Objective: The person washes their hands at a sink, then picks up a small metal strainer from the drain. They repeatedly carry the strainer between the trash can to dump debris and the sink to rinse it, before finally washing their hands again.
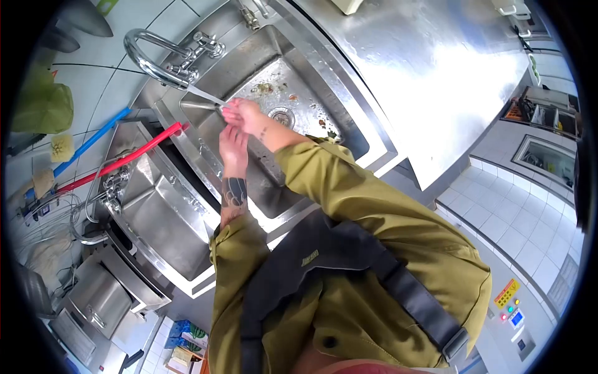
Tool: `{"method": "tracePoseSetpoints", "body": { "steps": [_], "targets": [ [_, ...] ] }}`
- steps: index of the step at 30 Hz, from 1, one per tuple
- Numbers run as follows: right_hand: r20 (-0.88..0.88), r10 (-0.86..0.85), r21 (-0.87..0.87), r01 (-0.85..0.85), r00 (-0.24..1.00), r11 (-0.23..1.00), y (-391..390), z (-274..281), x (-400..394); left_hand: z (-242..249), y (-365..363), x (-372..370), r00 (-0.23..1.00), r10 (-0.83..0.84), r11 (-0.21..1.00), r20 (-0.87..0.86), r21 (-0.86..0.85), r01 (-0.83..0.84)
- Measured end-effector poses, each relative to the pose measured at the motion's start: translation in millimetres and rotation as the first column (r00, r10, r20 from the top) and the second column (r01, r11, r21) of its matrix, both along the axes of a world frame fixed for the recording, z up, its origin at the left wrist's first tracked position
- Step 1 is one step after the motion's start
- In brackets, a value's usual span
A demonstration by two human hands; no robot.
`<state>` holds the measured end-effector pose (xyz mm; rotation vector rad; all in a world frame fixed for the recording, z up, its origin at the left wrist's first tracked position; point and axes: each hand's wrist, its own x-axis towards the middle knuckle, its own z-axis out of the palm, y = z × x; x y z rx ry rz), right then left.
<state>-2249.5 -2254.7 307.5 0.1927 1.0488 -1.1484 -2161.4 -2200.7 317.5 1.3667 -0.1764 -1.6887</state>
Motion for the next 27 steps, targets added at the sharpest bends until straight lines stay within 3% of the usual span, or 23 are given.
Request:
{"method": "tracePoseSetpoints", "body": {
  "steps": [2,4,6,8,9,11,12,13,14,15,16,17,18,19,20,22,23,25,26,27],
  "targets": [
    [0.176,-0.051,0.108,0.032,0.983,0.994,-7.2,10.3,18.1,2.2,-18.1,-5.5,1.0,-0.02,0.997,-0.011,-0.075,0.019],
    [0.232,-0.124,0.115,0.099,0.965,0.988,-16.8,-18.0,30.2,-11.2,-35.0,-8.7,1.0,-0.027,0.982,-0.007,-0.188,0.026],
    [0.256,-0.125,0.087,0.106,0.959,0.991,-23.2,-25.7,27.0,-24.9,-54.9,-4.2,0.996,-0.093,0.982,0.001,-0.165,0.092],
    [0.125,-0.012,-0.096,0.024,0.992,0.995,-22.3,-23.3,11.0,-30.1,-74.6,-12.5,0.993,-0.118,0.99,0.009,-0.078,0.118],
    [0.038,0.014,-0.17,-0.008,0.999,0.985,-18.5,-11.3,0.8,-36.5,-87.0,-10.2,0.978,-0.169,0.983,0.124,-0.055,0.176],
    [-0.242,0.002,-0.354,-0.09,0.97,0.931,3.9,5.0,-25.2,-39.4,-109.7,-9.9,0.973,-0.188,0.982,-0.132,0.008,0.19],
    [-0.619,0.102,-0.322,-0.37,0.779,0.872,26.3,27.3,-52.0,-14.7,-110.2,-23.3,0.968,-0.145,0.988,-0.203,0.016,0.152],
    [-0.884,0.157,-0.163,-0.605,0.44,0.779,53.0,47.8,-85.4,-30.8,-115.7,-20.2,0.895,-0.16,0.986,-0.417,-0.023,0.165],
    [-0.962,0.085,-0.105,-0.637,0.261,0.764,82.3,42.0,-109.8,-50.3,-123.9,-10.7,0.778,-0.158,0.986,-0.608,-0.051,0.16],
    [-0.997,0.013,-0.038,-0.667,0.071,0.744,111.8,36.3,-131.8,-61.1,-124.6,-4.9,0.487,-0.204,0.967,-0.849,-0.097,0.236],
    [-0.989,-0.043,0.065,-0.672,-0.143,0.738,141.4,35.4,-158.4,-51.6,-116.0,-16.2,0.648,-0.212,0.967,-0.732,-0.061,0.247],
    [-0.895,-0.11,0.229,-0.657,-0.432,0.719,166.6,33.0,-183.0,-28.1,-103.5,-31.7,0.787,-0.21,0.969,-0.58,-0.018,0.246],
    [-0.91,-0.089,0.235,-0.68,-0.405,0.694,180.7,31.8,-205.5,-14.3,-88.2,-33.7,0.897,-0.198,0.973,-0.395,0.034,0.23],
    [-0.729,-0.041,0.562,-0.632,-0.683,0.534,181.3,49.6,-224.4,-19.4,-77.7,-26.7,0.897,-0.292,0.945,-0.331,0.044,0.324],
    [-0.776,-0.108,0.46,-0.674,-0.622,0.578,179.4,38.4,-238.1,-29.0,-66.5,-16.4,0.921,-0.312,0.929,-0.231,0.126,0.347],
    [-0.717,-0.171,0.495,-0.666,-0.676,0.557,156.5,27.9,-236.5,-45.0,-53.8,1.7,0.923,-0.383,0.883,-0.037,0.28,0.377],
    [-0.709,-0.223,0.461,-0.68,-0.669,0.57,135.6,22.2,-233.2,-46.7,-46.6,10.7,0.926,-0.377,0.886,-0.021,0.283,0.367],
    [-0.522,-0.331,0.441,-0.581,-0.786,0.684,85.4,29.8,-212.6,-28.1,-32.8,21.9,0.905,-0.417,0.901,0.079,0.17,0.4],
    [-0.492,-0.166,0.566,-0.459,-0.855,0.684,56.0,28.6,-197.2,-18.7,-26.4,28.6,0.89,-0.437,0.898,0.13,0.117,0.424],
    [-0.659,-0.118,0.491,-0.543,-0.743,0.681,30.8,9.7,-193.5,-12.8,-19.0,38.3,0.852,-0.476,0.879,0.217,0.1,0.466]
  ]
}}
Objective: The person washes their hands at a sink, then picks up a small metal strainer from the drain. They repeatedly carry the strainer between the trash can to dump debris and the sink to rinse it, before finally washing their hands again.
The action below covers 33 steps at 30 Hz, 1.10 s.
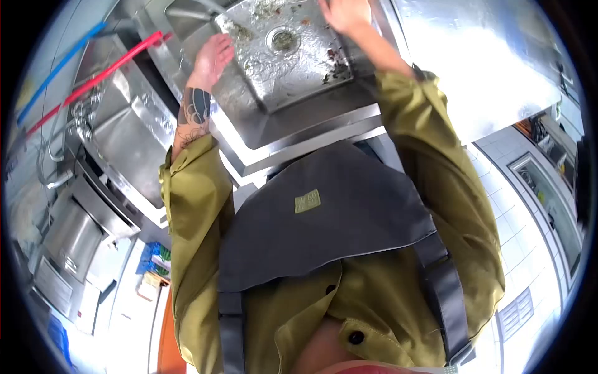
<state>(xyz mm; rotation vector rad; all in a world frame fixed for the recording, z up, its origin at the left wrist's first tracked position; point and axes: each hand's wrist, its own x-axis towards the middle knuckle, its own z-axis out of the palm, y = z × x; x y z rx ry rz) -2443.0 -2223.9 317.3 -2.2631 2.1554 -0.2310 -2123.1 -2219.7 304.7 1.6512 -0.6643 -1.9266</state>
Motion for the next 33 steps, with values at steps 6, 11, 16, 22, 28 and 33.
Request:
{"method": "tracePoseSetpoints", "body": {
  "steps": [6,11,16,22,28,33],
  "targets": [
    [0.881,-0.067,0.19,-0.219,0.468,0.957,-43.4,-28.2,138.8,27.1,22.6,24.1,0.862,-0.201,0.901,0.466,-0.258,0.35],
    [0.017,-0.462,0.725,-0.307,-0.887,0.616,-5.8,-28.5,239.8,42.6,69.8,33.6,0.663,-0.133,0.693,0.736,-0.409,0.593],
    [0.537,-0.173,0.579,-0.211,0.826,0.788,75.1,-13.0,206.1,74.7,149.1,3.1,0.506,-0.408,0.314,0.76,-0.403,0.859],
    [0.474,0.037,0.29,-0.196,0.88,0.937,158.8,11.9,91.7,67.4,219.5,-0.6,0.133,-0.431,-0.142,0.892,-0.213,0.967],
    [0.647,-0.024,-0.063,0.084,0.762,0.994,244.6,65.8,-23.6,24.0,187.3,-52.1,0.338,-0.502,0.013,0.796,-0.384,0.923],
    [0.473,-0.667,0.124,0.706,0.576,0.697,317.0,87.9,-93.2,-36.4,134.1,-117.1,0.594,-0.543,0.437,0.594,-0.404,0.803]
  ]
}}
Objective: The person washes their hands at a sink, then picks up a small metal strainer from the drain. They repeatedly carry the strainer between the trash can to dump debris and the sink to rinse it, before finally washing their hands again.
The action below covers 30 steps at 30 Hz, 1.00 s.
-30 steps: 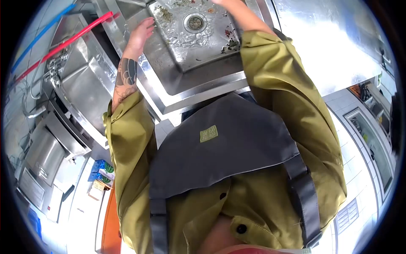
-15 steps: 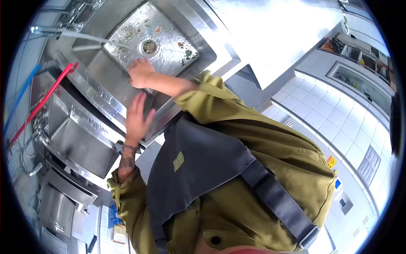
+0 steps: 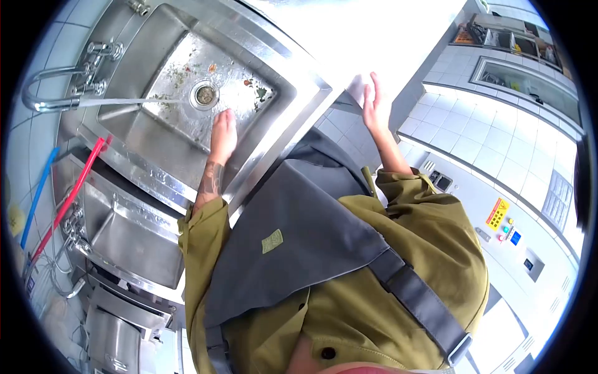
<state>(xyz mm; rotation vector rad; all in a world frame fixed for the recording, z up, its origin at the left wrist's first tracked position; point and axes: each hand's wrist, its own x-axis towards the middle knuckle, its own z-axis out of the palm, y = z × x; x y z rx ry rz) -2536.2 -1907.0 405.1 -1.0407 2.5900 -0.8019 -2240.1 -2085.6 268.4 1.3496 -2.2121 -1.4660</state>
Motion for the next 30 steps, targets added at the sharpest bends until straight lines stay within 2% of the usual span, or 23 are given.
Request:
{"method": "tracePoseSetpoints", "body": {
  "steps": [2,5,7,10,11,12,13,15,17,18,20,23,24,25,26,27,28,29,30],
  "targets": [
    [-0.092,-0.018,0.113,0.029,0.996,0.993,3.9,-3.5,-8.4,-24.6,-16.2,-4.9,0.989,0.15,0.98,-0.013,0.13,-0.147],
    [-0.06,0.104,0.176,-0.092,0.993,0.98,-8.8,-22.6,-1.2,-32.0,-27.8,6.6,0.996,0.085,0.99,0.033,0.113,-0.088],
    [-0.249,0.25,-0.014,-0.261,0.936,0.965,-8.8,-46.9,-0.3,-35.6,-30.6,16.8,0.997,0.056,0.994,0.054,0.088,-0.061],
    [-0.172,0.154,-0.034,-0.162,0.973,0.986,2.5,-29.0,3.9,-40.4,-32.9,40.1,0.99,0.036,0.975,0.135,0.211,-0.064],
    [-0.161,0.138,-0.052,-0.148,0.977,0.988,6.7,-27.6,2.6,-43.9,-28.6,47.4,0.99,0.104,0.963,0.092,0.24,-0.123],
    [-0.149,0.122,-0.069,-0.133,0.981,0.989,10.8,-26.3,1.2,-49.0,-26.7,54.6,0.99,0.092,0.959,0.106,0.258,-0.117],
    [-0.176,0.101,-0.045,-0.11,0.979,0.993,18.5,-46.2,-3.3,-54.1,-26.3,60.5,0.99,0.079,0.954,0.117,0.278,-0.109],
    [-0.283,0.125,-0.097,-0.158,0.951,0.983,14.8,-48.2,-7.4,-61.5,-25.3,66.5,0.99,0.056,0.949,0.127,0.302,-0.092],
    [-0.252,0.154,-0.127,-0.19,0.955,0.974,11.3,-44.2,-12.4,-59.4,-24.6,70.6,0.99,0.041,0.949,0.135,0.306,-0.081],
    [-0.236,0.17,-0.145,-0.208,0.957,0.967,7.6,-41.3,-12.9,-55.0,-25.4,70.5,0.988,0.084,0.927,0.126,0.353,-0.124],
    [-0.228,0.057,-0.124,-0.087,0.972,0.988,5.7,-31.9,-8.9,-41.8,-27.9,69.2,0.977,0.178,0.871,0.114,0.444,-0.211],
    [-0.171,-0.139,-0.119,0.12,0.975,0.986,-3.6,-15.3,-5.1,2.6,-38.6,66.4,0.926,0.337,0.719,0.171,0.588,-0.371],
    [-0.03,-0.153,-0.212,0.143,0.988,0.967,-18.6,-8.0,4.2,1.9,-44.4,72.6,0.901,0.412,0.645,0.139,0.654,-0.396],
    [0.169,-0.126,-0.326,0.176,0.977,0.929,-41.9,-0.3,19.5,-3.8,-51.0,81.0,0.87,0.483,0.572,0.102,0.715,-0.402],
    [0.292,-0.053,-0.417,0.178,0.955,0.891,-70.0,12.6,40.9,-5.4,-56.6,88.6,0.831,0.554,0.544,0.039,0.739,-0.398],
    [0.207,0.151,-0.617,0.01,0.967,0.787,-106.4,33.2,64.1,-8.4,-60.3,96.0,0.786,0.617,0.513,-0.018,0.767,-0.385],
    [0.1,0.246,-0.614,-0.135,0.964,0.778,-139.3,19.5,83.7,-15.7,-67.4,102.1,0.721,0.692,0.461,-0.035,0.79,-0.404],
    [-0.003,0.273,-0.642,-0.211,0.962,0.737,-174.0,28.6,113.6,-20.4,-73.4,104.8,0.652,0.757,0.404,-0.044,0.816,-0.413],
    [0.141,0.395,-0.688,-0.197,0.908,0.698,-208.2,20.1,144.2,-15.3,-76.4,102.4,0.612,0.789,0.391,-0.05,0.81,-0.438]
  ]
}}
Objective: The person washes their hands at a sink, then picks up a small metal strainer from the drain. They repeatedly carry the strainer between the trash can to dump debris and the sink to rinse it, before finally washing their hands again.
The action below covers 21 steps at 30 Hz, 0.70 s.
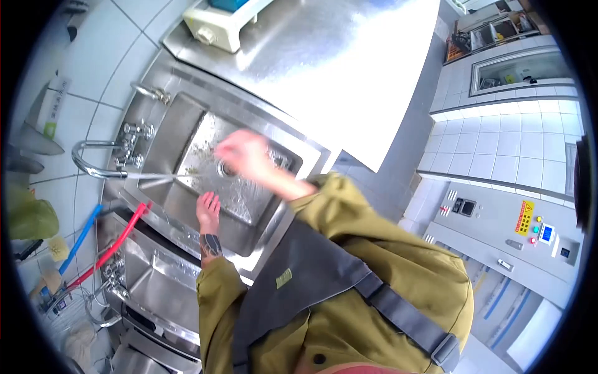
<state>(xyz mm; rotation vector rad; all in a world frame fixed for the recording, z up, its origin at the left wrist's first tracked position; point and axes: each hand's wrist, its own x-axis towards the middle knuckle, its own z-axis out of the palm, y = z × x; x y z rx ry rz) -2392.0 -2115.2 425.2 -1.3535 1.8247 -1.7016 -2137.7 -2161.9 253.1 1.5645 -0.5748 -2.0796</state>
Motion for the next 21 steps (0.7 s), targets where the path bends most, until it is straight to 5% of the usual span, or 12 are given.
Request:
{"method": "tracePoseSetpoints", "body": {
  "steps": [2,3,5,7,10,12,13,14,15,16,18,21],
  "targets": [
    [-0.098,0.309,0.164,-0.29,0.946,0.943,-64.5,-53.2,64.6,13.3,-3.2,-10.0,0.996,0.088,0.996,0.01,-0.012,-0.088],
    [0.058,0.555,0.31,-0.544,0.83,0.78,-83.6,-70.7,83.2,19.0,-4.2,-15.7,0.995,0.099,0.995,0.009,0.002,-0.099],
    [0.046,0.511,0.357,-0.492,0.859,0.795,-94.9,-49.5,100.2,29.1,-4.3,-21.9,0.993,0.114,0.993,0.025,0.035,-0.115],
    [0.12,0.408,0.139,-0.422,0.905,0.896,-90.9,-46.0,81.8,41.0,3.7,-20.2,0.999,0.043,0.999,-0.019,-0.026,-0.043],
    [0.065,0.171,0.108,-0.177,0.983,0.978,-27.7,-19.3,17.0,38.3,21.7,-3.2,0.999,0.034,0.999,-0.03,0.036,-0.033],
    [-0.298,-0.131,0.09,0.164,0.945,0.982,32.6,-46.8,-47.4,28.5,33.9,12.5,0.999,0.033,0.994,0.014,0.104,-0.034],
    [-0.132,-0.254,0.184,0.275,0.958,0.944,70.1,-55.7,-75.4,22.5,39.3,19.5,0.998,0.054,0.989,0.028,0.137,-0.057],
    [-0.165,-0.518,0.234,0.544,0.839,0.806,103.8,-52.5,-96.5,17.6,44.2,24.3,0.998,0.055,0.984,0.036,0.167,-0.06],
    [-0.064,-0.618,0.275,0.609,0.783,0.744,144.1,-60.4,-121.6,12.9,47.3,28.5,0.998,0.055,0.979,0.042,0.194,-0.062],
    [-0.472,-0.673,0.084,0.789,0.57,0.609,173.3,-64.3,-144.3,9.2,47.0,28.5,0.998,0.053,0.974,0.046,0.218,-0.062],
    [-0.623,-0.694,0.154,0.926,0.361,0.344,214.5,-52.3,-165.8,4.8,40.4,13.6,0.998,0.02,0.975,0.056,0.221,-0.032],
    [-0.594,-0.709,0.183,0.922,0.379,0.34,247.3,-93.6,-196.8,11.1,26.6,-11.7,0.998,-0.05,0.983,0.029,0.179,0.044]
  ]
}}
